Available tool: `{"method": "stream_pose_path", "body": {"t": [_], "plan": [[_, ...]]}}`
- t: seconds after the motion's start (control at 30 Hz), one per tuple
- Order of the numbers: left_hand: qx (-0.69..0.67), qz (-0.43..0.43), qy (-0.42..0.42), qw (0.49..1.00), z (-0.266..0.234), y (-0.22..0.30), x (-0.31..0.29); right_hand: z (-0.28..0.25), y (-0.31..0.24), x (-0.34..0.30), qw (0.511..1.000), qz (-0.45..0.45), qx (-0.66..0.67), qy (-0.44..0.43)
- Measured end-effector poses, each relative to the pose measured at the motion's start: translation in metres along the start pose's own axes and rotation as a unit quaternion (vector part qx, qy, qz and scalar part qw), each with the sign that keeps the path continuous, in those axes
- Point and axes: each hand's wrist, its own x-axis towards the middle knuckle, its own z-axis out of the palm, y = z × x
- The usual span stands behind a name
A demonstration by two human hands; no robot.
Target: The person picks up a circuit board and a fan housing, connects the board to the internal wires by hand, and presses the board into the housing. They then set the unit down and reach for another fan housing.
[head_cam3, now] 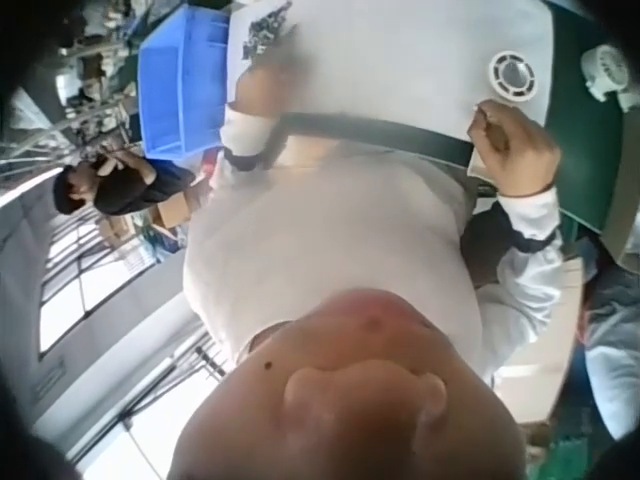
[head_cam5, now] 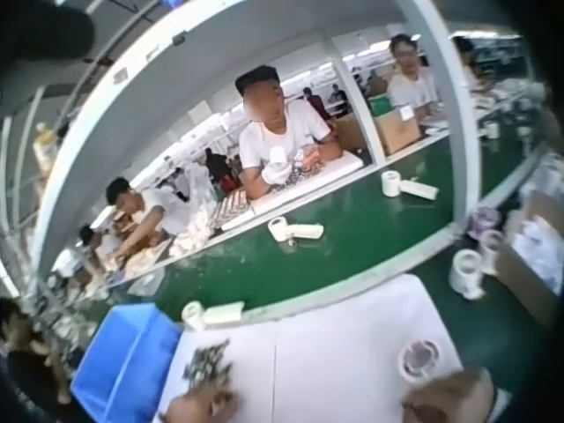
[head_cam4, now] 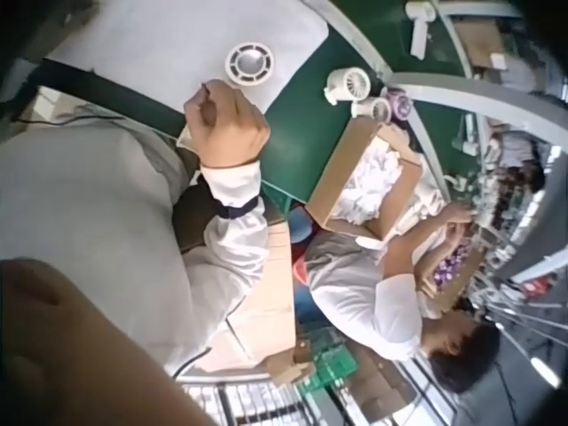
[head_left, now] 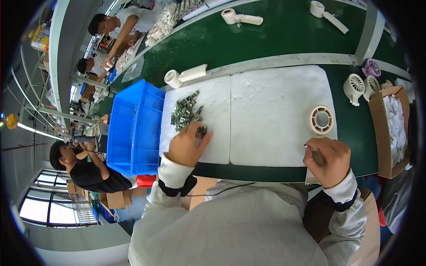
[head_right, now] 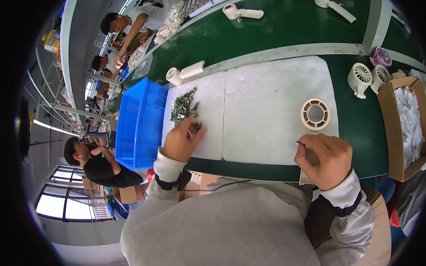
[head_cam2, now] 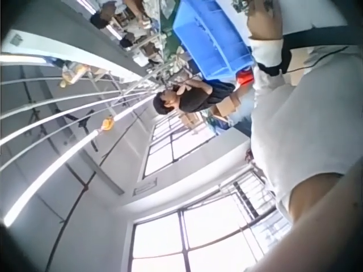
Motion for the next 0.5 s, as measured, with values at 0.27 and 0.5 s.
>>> {"method": "stream_pose_path", "body": {"t": [0.27, 0.5], "plan": [[-0.180, 0.073, -0.051, 0.980, 0.005, 0.032, 0.012, -0.005, 0.010, -0.002, 0.997, 0.054, 0.027, 0.048], [-0.178, 0.281, -0.037, 0.942, 0.039, 0.084, 0.060, -0.009, 0.006, 0.003, 0.995, 0.091, 0.040, 0.008]]}}
